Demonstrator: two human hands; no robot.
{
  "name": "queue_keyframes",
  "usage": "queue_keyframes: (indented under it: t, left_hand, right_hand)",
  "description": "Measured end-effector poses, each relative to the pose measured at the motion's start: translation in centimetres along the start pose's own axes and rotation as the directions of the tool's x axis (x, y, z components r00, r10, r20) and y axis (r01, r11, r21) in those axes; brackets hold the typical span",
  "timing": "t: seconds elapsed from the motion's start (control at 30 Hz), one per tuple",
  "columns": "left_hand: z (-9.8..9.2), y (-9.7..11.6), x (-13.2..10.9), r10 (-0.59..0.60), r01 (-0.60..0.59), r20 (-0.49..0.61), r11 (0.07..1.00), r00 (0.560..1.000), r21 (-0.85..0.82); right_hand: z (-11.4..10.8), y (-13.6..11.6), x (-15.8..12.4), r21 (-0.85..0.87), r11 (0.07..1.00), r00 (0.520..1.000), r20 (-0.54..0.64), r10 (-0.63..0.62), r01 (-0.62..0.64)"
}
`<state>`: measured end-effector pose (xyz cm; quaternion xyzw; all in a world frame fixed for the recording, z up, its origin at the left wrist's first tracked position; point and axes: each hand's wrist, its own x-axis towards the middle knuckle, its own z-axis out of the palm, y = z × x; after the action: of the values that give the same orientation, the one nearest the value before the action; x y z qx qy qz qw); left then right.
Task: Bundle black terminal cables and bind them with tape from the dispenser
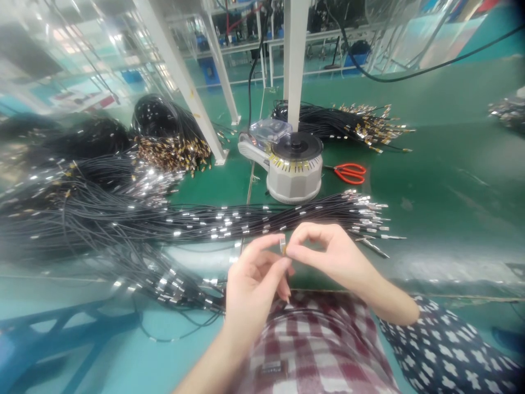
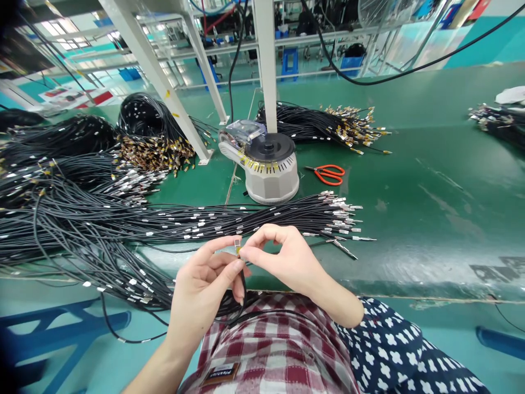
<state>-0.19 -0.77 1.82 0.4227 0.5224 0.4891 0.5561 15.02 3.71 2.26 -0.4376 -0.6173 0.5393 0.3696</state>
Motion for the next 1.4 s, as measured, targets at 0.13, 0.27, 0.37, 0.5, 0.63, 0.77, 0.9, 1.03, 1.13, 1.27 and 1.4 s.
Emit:
queue_keyframes:
  t: [0.13,0.27,0.37,0.5,0.63,0.77,0.9,1.03,1.13,1.27,1.4]
  left_hand:
    - [0.0,-0.1,0.1,0.008,-0.008,0.006,1.0,1.0,0.005]
    - [0.0,-0.3,0.1,0.002,-0.002,0.004,1.0,1.0,0.005]
    - [0.1,-0.2,-0.1,0.001,-0.001,0.009,1.0,1.0,0.009]
    - [0.3,-0.2,-0.2,0.015,-0.015,0.005,1.0,1.0,-0.002]
    - [0.2,-0.4,0.1,0.011,-0.009,0.029,0.997,1.0,-0.078]
    - [0.0,-0.4,0.5,-0.001,0.009,0.068,0.993,0.998,-0.114]
    - [-0.3,-0.5,0.6,-0.035,0.049,0.105,0.989,0.994,-0.138]
    - [-0.6,-0.8,0.6,-0.107,0.119,0.102,0.986,0.989,-0.12]
    - [-0.7,-0.8,0.6,-0.124,0.133,0.063,0.978,0.99,-0.158]
    - [-0.8,-0.7,0.7,-0.133,0.141,0.057,0.972,0.989,-0.187]
    - [-0.9,-0.7,0.9,-0.135,0.143,0.054,0.974,0.989,-0.178]
  right_hand:
    - [0.0,0.0,-0.1,0.009,1.0,1.0,-0.004,0.004,-0.004]
    - [0.1,-0.1,-0.1,0.021,1.0,1.0,-0.009,0.005,-0.004]
    - [0.2,0.0,-0.1,0.033,0.999,1.0,-0.016,0.012,-0.011]
    - [0.8,0.3,-0.2,0.066,0.998,0.999,-0.047,0.01,-0.007]
    - [1.2,0.6,-0.4,0.131,0.991,0.999,-0.032,0.011,-0.007]
    - [1.3,0.8,-0.4,0.196,0.981,1.0,-0.007,0.001,0.0]
    - [1.3,0.8,-0.5,0.18,0.983,0.997,-0.071,-0.016,0.029]
    - [1.4,0.6,-0.6,0.115,0.992,0.994,-0.103,-0.036,0.048]
    - [1.4,1.0,-0.5,0.108,0.993,0.996,-0.081,-0.027,0.035]
    - [1.2,1.6,-0.4,0.191,0.981,0.997,-0.062,0.047,-0.035]
    - [1.3,1.6,-0.3,0.191,0.981,0.998,-0.053,0.029,-0.018]
